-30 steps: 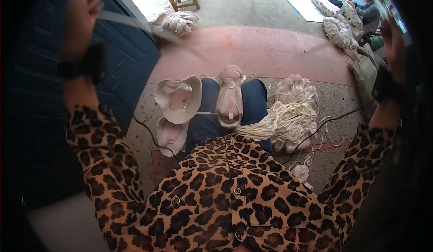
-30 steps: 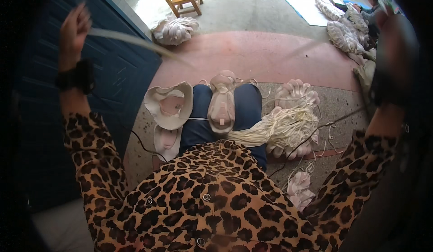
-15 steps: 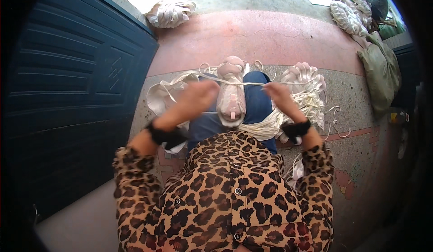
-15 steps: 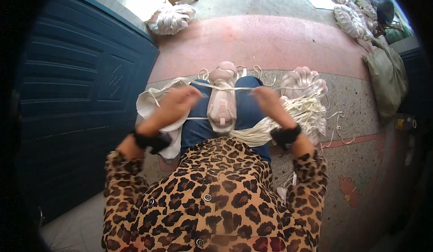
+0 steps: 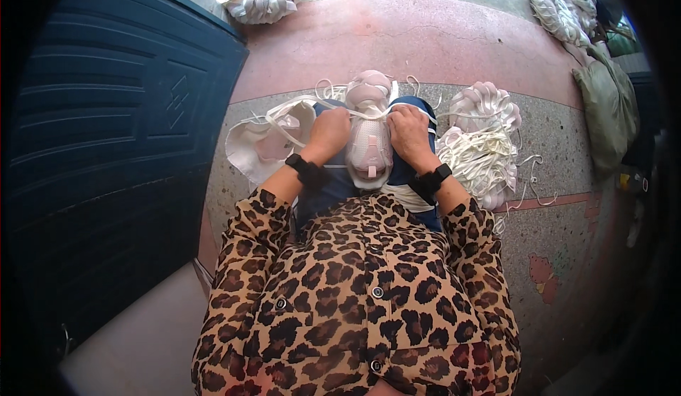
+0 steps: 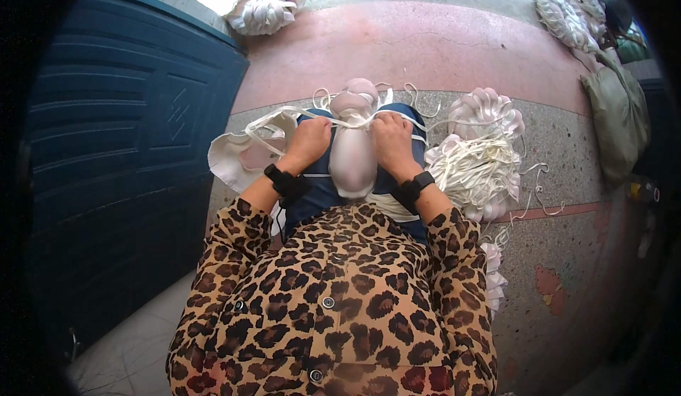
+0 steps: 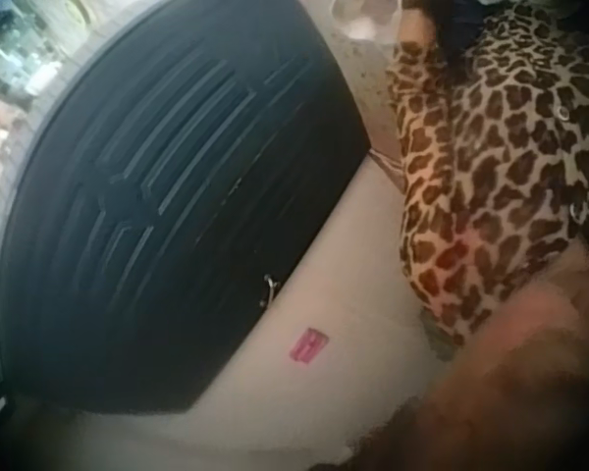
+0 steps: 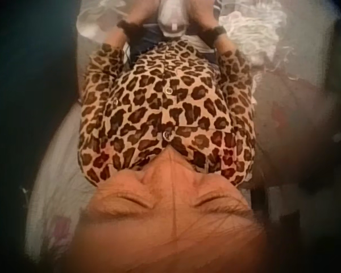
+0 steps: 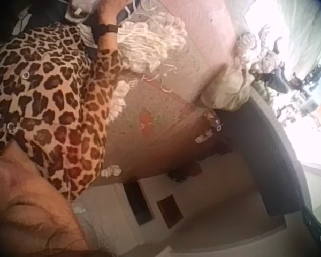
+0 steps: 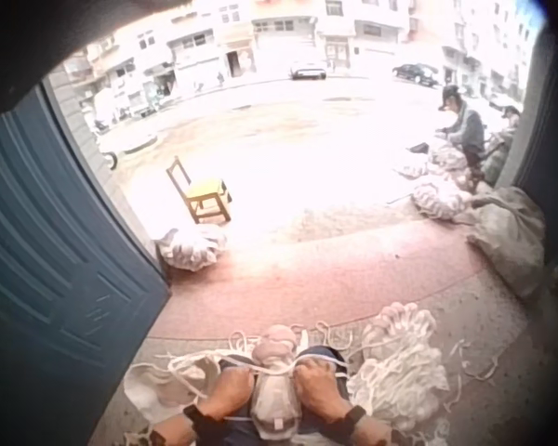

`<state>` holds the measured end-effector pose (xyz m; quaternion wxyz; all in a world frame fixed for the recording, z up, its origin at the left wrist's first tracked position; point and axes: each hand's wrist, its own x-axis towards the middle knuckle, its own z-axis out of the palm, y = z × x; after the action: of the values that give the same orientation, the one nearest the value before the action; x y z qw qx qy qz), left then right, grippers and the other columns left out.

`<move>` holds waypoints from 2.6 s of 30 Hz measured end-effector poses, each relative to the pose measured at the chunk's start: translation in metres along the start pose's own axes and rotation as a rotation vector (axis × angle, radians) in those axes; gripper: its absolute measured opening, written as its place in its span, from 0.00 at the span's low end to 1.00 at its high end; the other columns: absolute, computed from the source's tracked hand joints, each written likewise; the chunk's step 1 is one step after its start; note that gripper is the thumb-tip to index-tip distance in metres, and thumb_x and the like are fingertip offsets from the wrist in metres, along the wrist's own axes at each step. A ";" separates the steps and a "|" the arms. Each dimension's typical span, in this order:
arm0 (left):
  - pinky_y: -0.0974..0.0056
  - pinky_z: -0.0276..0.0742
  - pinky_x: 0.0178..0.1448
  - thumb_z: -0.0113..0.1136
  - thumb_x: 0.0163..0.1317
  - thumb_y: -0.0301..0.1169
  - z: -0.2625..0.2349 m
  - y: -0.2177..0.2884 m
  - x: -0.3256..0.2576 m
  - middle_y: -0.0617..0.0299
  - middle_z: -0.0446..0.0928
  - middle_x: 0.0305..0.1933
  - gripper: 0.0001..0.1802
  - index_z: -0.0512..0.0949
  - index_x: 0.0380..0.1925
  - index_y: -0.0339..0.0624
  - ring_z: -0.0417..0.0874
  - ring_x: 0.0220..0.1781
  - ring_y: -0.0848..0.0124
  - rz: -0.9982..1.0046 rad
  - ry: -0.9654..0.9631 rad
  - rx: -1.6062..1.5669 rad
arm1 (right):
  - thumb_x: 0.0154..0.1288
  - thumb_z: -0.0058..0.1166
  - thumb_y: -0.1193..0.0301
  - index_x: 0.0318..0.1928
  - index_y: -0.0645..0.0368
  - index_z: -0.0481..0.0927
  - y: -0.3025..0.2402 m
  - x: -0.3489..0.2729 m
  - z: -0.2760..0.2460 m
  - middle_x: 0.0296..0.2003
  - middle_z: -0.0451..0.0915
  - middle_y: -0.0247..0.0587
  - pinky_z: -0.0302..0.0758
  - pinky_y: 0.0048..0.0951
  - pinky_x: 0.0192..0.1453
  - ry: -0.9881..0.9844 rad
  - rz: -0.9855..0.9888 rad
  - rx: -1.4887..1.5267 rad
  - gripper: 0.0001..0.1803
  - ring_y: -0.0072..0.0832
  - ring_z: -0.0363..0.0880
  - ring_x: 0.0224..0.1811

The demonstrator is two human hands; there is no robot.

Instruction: Lacing white athletic shoe uppers as part of a manufacturing process.

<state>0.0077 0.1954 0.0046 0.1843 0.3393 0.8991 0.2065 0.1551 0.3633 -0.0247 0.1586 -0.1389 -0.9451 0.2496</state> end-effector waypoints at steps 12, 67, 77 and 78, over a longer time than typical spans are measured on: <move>0.47 0.80 0.47 0.53 0.63 0.26 -0.007 -0.009 0.008 0.43 0.83 0.38 0.08 0.82 0.35 0.36 0.85 0.42 0.44 0.265 -0.159 0.169 | 0.58 0.52 0.73 0.34 0.57 0.81 -0.020 0.005 -0.001 0.37 0.80 0.40 0.68 0.39 0.54 -0.094 -0.199 -0.287 0.06 0.36 0.78 0.47; 0.48 0.82 0.45 0.63 0.54 0.34 0.002 0.071 0.054 0.47 0.84 0.32 0.09 0.86 0.25 0.40 0.86 0.38 0.47 0.435 -0.275 0.319 | 0.62 0.54 0.77 0.40 0.60 0.78 -0.011 -0.008 -0.016 0.30 0.80 0.49 0.75 0.45 0.42 0.016 -0.111 0.224 0.06 0.47 0.80 0.36; 0.54 0.78 0.39 0.62 0.57 0.30 0.013 0.045 0.060 0.44 0.81 0.29 0.08 0.78 0.28 0.34 0.83 0.32 0.53 0.391 -0.148 -0.192 | 0.60 0.54 0.67 0.35 0.52 0.88 -0.033 0.009 -0.020 0.36 0.84 0.35 0.67 0.36 0.47 -0.289 -0.369 -0.536 0.10 0.33 0.76 0.47; 0.56 0.78 0.38 0.63 0.58 0.30 0.011 0.047 0.061 0.45 0.82 0.29 0.09 0.78 0.28 0.34 0.83 0.31 0.56 0.322 -0.183 -0.260 | 0.60 0.54 0.67 0.34 0.51 0.89 -0.035 0.013 -0.023 0.36 0.84 0.34 0.66 0.36 0.47 -0.300 -0.405 -0.599 0.10 0.32 0.76 0.48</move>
<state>-0.0054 0.2720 0.0070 0.2721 0.4690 0.7786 0.3159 0.1455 0.3478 0.0151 0.0170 0.0486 -0.9971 -0.0563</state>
